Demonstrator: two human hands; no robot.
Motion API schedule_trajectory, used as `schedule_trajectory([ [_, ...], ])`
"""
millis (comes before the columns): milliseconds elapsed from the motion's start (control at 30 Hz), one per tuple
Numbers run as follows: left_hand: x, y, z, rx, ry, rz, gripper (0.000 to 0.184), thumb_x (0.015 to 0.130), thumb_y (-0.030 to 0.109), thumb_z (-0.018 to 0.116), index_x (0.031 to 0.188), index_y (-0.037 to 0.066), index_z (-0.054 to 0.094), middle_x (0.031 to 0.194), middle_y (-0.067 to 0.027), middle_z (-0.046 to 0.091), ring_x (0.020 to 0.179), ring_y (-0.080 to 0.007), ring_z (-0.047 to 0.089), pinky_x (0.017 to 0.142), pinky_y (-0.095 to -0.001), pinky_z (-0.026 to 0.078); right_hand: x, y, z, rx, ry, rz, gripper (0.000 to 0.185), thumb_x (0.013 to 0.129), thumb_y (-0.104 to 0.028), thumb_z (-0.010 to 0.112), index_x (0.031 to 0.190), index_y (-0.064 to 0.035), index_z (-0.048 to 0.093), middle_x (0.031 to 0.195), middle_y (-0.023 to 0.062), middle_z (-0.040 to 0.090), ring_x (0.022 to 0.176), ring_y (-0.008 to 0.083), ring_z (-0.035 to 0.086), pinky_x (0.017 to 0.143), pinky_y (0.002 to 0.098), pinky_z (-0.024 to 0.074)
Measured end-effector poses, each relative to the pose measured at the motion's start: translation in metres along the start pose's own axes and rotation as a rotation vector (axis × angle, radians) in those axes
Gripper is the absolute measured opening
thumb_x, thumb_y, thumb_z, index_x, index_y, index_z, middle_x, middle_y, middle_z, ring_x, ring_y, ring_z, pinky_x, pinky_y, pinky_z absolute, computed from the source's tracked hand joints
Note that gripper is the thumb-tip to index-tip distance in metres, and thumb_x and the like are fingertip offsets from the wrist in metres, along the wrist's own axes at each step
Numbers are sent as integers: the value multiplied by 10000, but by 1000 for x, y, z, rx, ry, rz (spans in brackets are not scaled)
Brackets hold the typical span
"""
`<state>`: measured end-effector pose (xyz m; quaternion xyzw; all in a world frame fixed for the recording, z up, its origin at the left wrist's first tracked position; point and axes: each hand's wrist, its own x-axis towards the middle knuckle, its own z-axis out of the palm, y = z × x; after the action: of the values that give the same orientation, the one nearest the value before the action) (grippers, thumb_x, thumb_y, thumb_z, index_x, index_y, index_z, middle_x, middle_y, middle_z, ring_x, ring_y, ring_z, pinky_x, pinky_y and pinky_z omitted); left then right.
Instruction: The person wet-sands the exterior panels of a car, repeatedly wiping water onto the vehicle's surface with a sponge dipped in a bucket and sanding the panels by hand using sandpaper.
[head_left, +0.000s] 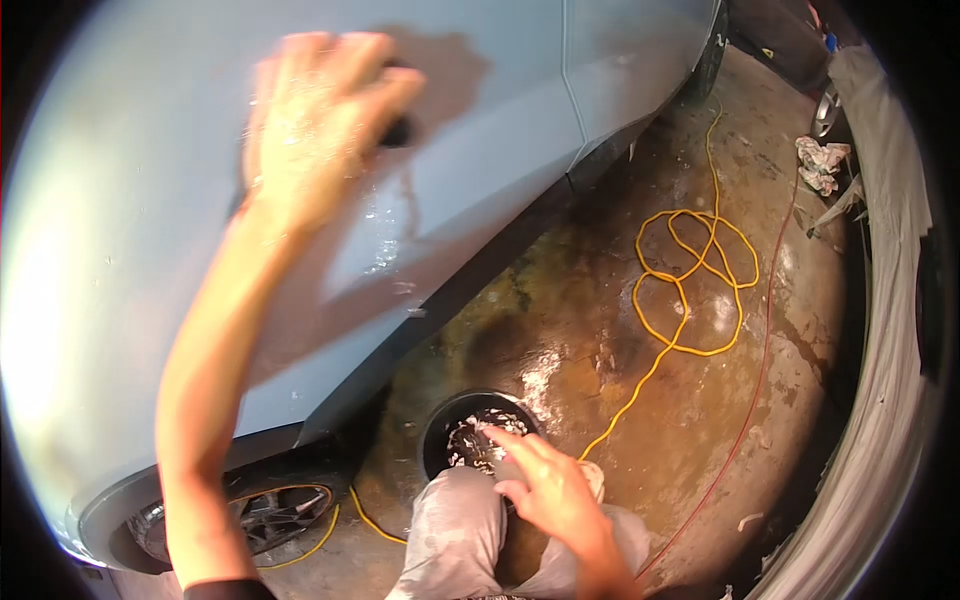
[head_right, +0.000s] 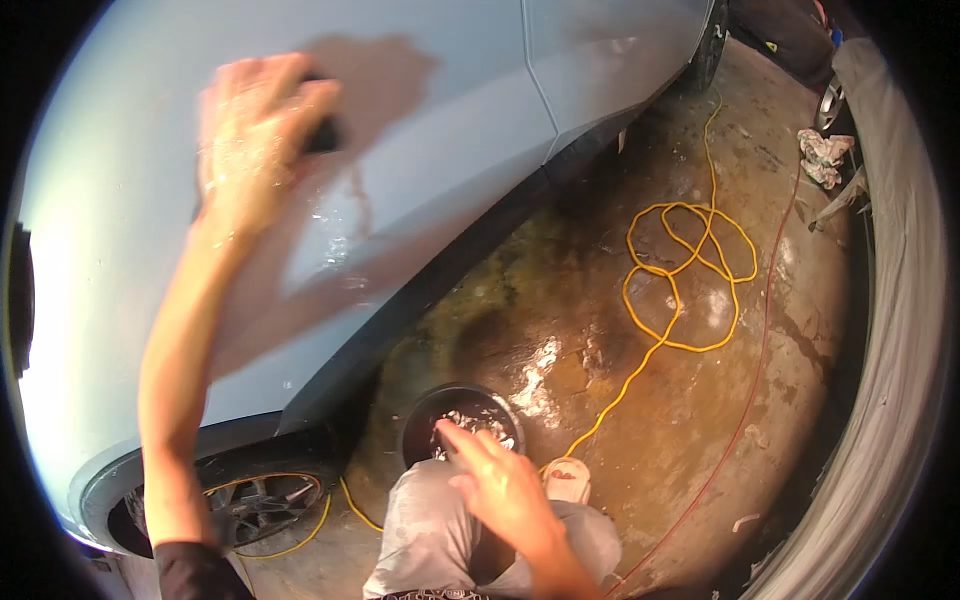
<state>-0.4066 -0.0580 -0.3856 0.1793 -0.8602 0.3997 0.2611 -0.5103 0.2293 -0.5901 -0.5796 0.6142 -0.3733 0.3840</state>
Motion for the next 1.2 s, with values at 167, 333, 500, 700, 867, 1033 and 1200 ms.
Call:
schedule_trajectory([
  [167,60,135,182,-241,-229,34,337,718,79,714,1040,173,685,1069,-28,544,1057,-265,489,910,-387,424,-21,1,-33,9,131,174,653,737,-60,787,1332,-155,535,888,103,700,824,323,685,721,423,528],
  [333,4,210,246,-321,-345,122,233,772,120,681,986,205,713,1116,-32,562,1159,-249,480,977,-362,396,-50,-14,-53,2,399,238,306,702,-66,815,914,-74,594,829,104,672,782,315,651,704,398,501],
  [500,-134,218,185,-564,-557,37,218,773,81,666,981,147,658,1134,-104,547,1135,-320,484,921,-415,396,-67,-5,-35,-7,472,168,265,717,-12,773,901,-90,600,872,47,657,755,251,658,672,361,516],
  [700,-282,223,66,-1001,-725,-282,439,599,103,800,1011,168,662,1167,-79,570,1108,-342,511,923,-465,446,-61,-12,-21,-130,486,46,189,703,63,600,805,-44,482,986,168,600,970,353,588,829,422,481],
  [867,-362,232,15,-1188,-796,-436,398,715,193,807,1088,173,668,1279,-95,549,1187,-356,516,994,-460,448,-16,31,65,184,385,201,332,791,34,476,1087,-31,612,1149,199,647,1126,349,612,942,391,470],
  [1033,-419,226,-27,-1208,-628,-737,287,818,174,736,1092,131,662,1182,-88,612,1129,-327,565,960,-428,462,69,211,200,-112,-31,540,339,835,-79,525,1145,-71,661,1148,220,675,1153,368,610,985,395,462],
  [1200,-448,196,-88,-1153,-614,-862,151,830,113,715,979,93,701,1068,-80,680,998,-312,641,874,-404,509,50,270,279,-511,141,960,305,825,-209,646,1085,-55,684,1231,184,657,1160,321,627,959,431,498],
])
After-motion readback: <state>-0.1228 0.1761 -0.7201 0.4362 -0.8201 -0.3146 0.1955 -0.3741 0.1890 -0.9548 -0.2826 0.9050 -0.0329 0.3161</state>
